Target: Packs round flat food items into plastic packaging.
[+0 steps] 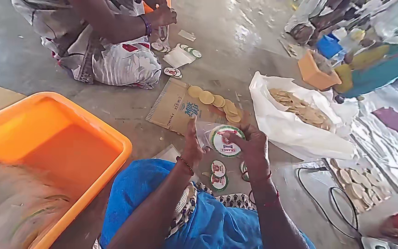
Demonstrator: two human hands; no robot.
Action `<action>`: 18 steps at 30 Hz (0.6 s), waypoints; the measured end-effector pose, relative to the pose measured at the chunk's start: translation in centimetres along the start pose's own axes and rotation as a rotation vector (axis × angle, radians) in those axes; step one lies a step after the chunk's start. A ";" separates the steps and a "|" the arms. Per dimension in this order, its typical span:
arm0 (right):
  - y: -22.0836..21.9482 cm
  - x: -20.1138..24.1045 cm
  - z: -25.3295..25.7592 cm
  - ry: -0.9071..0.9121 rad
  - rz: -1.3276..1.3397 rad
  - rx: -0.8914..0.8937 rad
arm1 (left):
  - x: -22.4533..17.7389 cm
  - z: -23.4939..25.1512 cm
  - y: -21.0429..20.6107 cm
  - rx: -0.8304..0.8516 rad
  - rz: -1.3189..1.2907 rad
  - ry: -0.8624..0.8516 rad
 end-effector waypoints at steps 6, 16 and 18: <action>4.3 -6.6 -2.6 -0.218 0.376 -0.072 | -1.6 0.3 -0.6 0.216 0.314 0.023; 5.1 -6.0 -11.8 -0.314 0.148 0.240 | 5.1 -3.4 -3.3 0.540 0.700 0.325; 4.4 -5.7 -13.5 -0.322 0.164 0.356 | 6.3 -4.7 -3.5 0.621 0.736 0.371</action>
Point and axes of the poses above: each hand's wrist, its own z-axis towards the middle knuckle, its own y-axis out of the back of the hand, x = y × z, the point moved 5 cm from there along z, towards the middle knuckle, and after that the axes turned 15 degrees about x, right-handed, at the moved point
